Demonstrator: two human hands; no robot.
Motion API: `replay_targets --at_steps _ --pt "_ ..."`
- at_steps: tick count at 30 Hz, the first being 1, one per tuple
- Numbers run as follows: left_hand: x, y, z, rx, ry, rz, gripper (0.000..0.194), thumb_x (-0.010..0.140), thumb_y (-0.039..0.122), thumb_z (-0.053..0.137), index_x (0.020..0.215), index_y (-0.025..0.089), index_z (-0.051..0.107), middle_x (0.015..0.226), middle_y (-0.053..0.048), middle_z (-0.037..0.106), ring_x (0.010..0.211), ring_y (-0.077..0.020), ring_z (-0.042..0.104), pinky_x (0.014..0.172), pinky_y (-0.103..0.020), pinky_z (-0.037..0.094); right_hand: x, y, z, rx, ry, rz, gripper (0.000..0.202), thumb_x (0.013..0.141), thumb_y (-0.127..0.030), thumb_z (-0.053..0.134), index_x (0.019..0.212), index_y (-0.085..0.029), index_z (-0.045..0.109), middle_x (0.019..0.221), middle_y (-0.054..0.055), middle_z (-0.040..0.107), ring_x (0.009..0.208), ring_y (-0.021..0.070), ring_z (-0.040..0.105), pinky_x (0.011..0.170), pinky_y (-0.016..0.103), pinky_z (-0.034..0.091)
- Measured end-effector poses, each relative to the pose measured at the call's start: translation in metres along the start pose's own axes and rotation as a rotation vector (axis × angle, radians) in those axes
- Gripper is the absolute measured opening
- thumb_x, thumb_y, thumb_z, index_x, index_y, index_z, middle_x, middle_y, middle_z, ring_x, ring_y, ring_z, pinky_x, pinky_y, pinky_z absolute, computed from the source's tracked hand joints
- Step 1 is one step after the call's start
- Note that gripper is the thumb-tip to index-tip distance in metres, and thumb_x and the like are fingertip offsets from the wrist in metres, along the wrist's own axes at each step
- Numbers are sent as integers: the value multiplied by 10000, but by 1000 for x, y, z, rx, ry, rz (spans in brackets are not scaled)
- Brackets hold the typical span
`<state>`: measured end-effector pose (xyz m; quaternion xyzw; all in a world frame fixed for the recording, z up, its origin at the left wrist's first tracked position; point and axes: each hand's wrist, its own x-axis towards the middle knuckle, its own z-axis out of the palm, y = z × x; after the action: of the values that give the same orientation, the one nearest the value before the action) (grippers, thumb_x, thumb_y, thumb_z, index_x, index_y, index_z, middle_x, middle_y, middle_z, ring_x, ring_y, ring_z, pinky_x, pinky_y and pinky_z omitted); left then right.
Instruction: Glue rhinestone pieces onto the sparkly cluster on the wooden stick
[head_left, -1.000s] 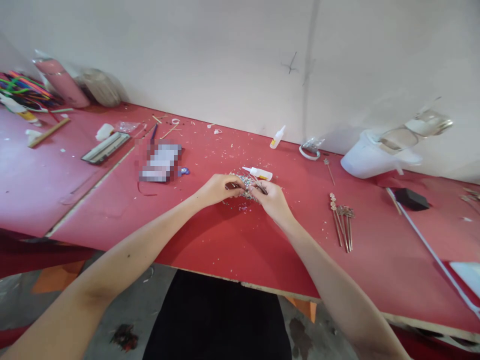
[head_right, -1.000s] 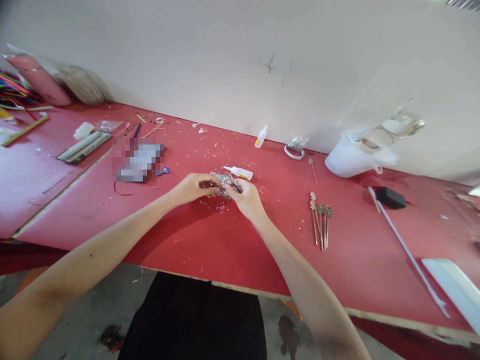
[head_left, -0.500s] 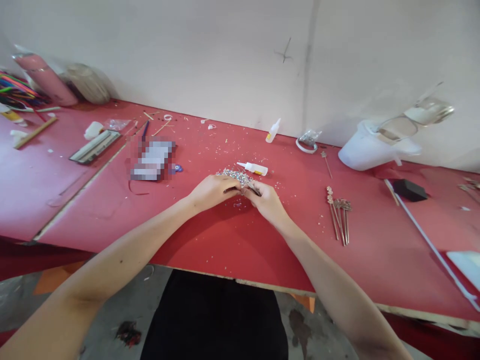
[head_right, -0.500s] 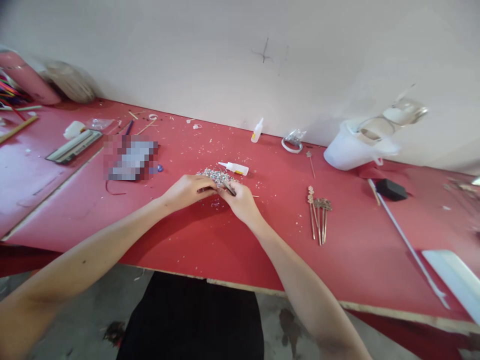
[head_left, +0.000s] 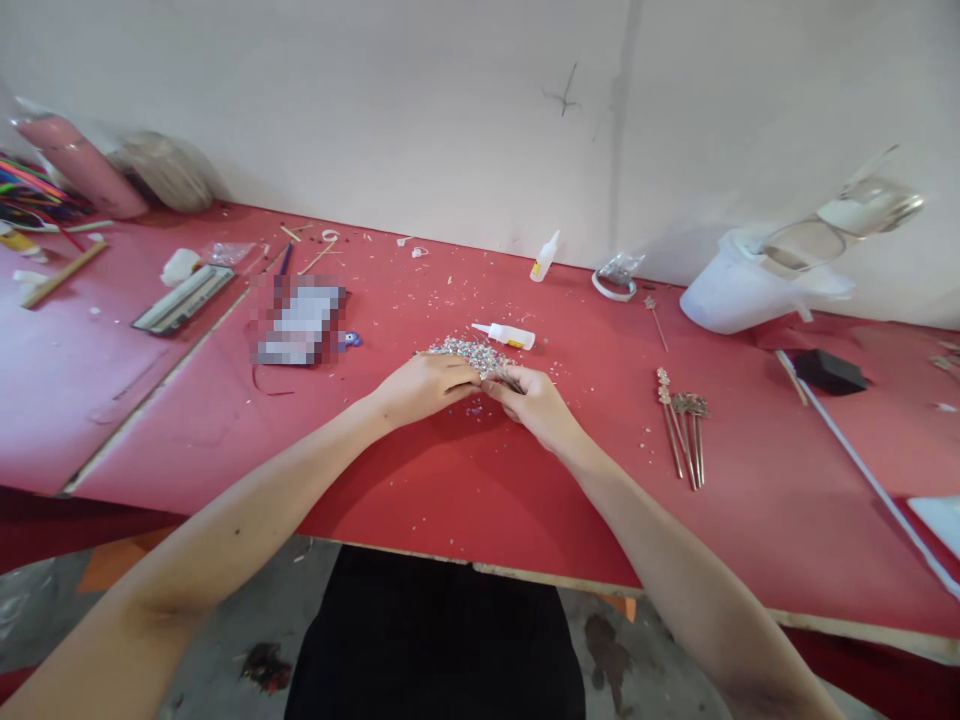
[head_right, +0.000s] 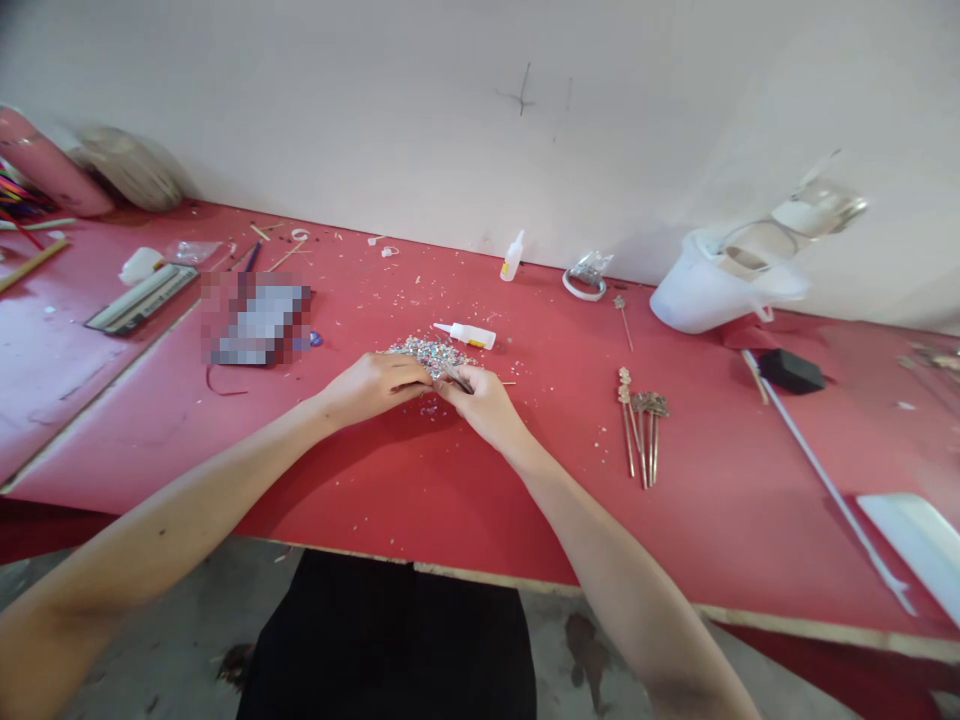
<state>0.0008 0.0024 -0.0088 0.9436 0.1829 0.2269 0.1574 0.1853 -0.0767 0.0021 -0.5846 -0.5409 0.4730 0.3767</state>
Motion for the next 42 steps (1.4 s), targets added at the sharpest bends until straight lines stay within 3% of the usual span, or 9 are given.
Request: replay_targets --at_steps 11,18,23,29,35,42 --pt "-1 -4 1 31 73 92 231 961 249 474 856 166 662 816 -39 691 750 -139 624 698 -251 475 3 9 0 -186 44 -96 299 816 -495 623 832 -197 602 618 -61 306 560 97 262 517 254 209" --pt "1 -1 1 -17 53 3 215 934 225 510 804 166 671 808 -39 690 737 -137 631 689 -246 477 -1 9 6 -339 158 -207 246 832 -434 598 783 -193 584 596 -58 325 560 102 284 536 256 238" --pt "1 0 2 -99 65 -31 152 905 224 562 825 176 682 827 -27 702 732 -124 633 691 -230 470 -4 10 7 -368 156 -264 152 816 -344 593 808 -193 574 579 -61 364 534 97 310 534 250 259" --pt "1 3 1 -90 116 -20 151 898 219 565 797 171 667 774 -19 679 681 -106 604 644 -215 450 -6 2 10 -201 209 -140 172 814 -367 595 798 -197 591 546 -71 299 510 90 274 494 252 219" --pt "1 6 1 105 135 92 282 961 245 455 761 162 636 685 -19 621 641 -118 565 609 -237 428 -5 2 16 151 115 -42 178 781 -363 638 749 -208 557 530 -88 293 459 70 246 467 256 201" --pt "0 3 2 201 118 108 253 960 272 475 794 165 633 711 -20 624 672 -130 581 611 -244 432 -6 3 14 7 200 -52 180 772 -373 656 762 -203 595 542 -77 300 503 85 273 497 263 216"
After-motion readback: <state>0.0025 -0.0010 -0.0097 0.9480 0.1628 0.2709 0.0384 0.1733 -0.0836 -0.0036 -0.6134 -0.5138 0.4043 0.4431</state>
